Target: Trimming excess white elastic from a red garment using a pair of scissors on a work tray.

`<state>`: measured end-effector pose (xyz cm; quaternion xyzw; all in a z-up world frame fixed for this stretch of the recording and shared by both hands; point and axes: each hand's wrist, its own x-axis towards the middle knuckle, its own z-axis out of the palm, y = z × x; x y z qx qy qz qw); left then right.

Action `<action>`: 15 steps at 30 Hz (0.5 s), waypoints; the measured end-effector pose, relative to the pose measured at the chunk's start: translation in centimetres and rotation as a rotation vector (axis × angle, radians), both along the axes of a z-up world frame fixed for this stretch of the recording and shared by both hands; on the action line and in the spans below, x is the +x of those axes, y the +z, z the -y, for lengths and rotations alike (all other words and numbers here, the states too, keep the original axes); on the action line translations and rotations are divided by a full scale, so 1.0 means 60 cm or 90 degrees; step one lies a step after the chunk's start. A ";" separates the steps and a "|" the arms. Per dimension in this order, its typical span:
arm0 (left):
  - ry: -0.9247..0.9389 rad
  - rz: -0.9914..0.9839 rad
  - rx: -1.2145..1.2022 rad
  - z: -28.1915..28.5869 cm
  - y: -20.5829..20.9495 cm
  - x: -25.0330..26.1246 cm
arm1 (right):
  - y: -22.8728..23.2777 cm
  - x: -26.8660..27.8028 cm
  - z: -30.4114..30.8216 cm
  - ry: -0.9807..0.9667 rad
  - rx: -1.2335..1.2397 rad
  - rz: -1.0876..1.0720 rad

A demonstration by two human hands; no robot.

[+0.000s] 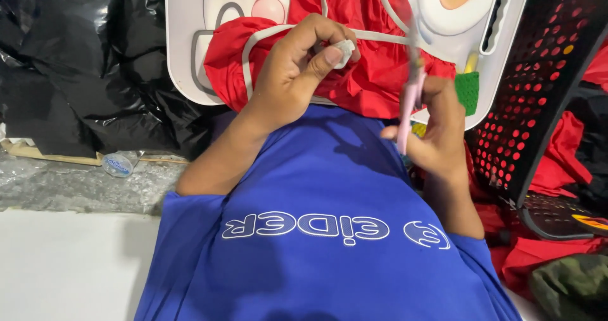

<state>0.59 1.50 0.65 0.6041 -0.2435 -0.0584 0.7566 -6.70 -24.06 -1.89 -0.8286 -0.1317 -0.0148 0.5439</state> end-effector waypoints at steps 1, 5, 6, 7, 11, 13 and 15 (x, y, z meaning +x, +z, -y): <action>0.010 0.005 0.007 0.000 0.000 -0.001 | -0.006 -0.010 0.016 -0.004 -0.139 -0.010; 0.050 0.071 0.100 -0.006 0.008 0.000 | 0.008 -0.024 0.006 0.022 -0.161 -0.045; 0.064 0.090 0.127 -0.007 0.004 0.000 | 0.006 -0.024 0.007 0.024 -0.177 -0.029; 0.079 0.109 0.154 -0.007 0.001 0.001 | 0.004 -0.025 0.007 0.027 -0.194 -0.014; 0.078 0.128 0.173 -0.011 -0.002 0.003 | -0.001 -0.022 0.011 0.039 -0.203 -0.009; 0.089 0.149 0.191 -0.012 -0.009 0.003 | -0.002 -0.022 0.013 0.042 -0.243 0.018; 0.087 0.147 0.212 -0.014 -0.008 0.003 | 0.001 -0.019 0.015 0.046 -0.256 0.020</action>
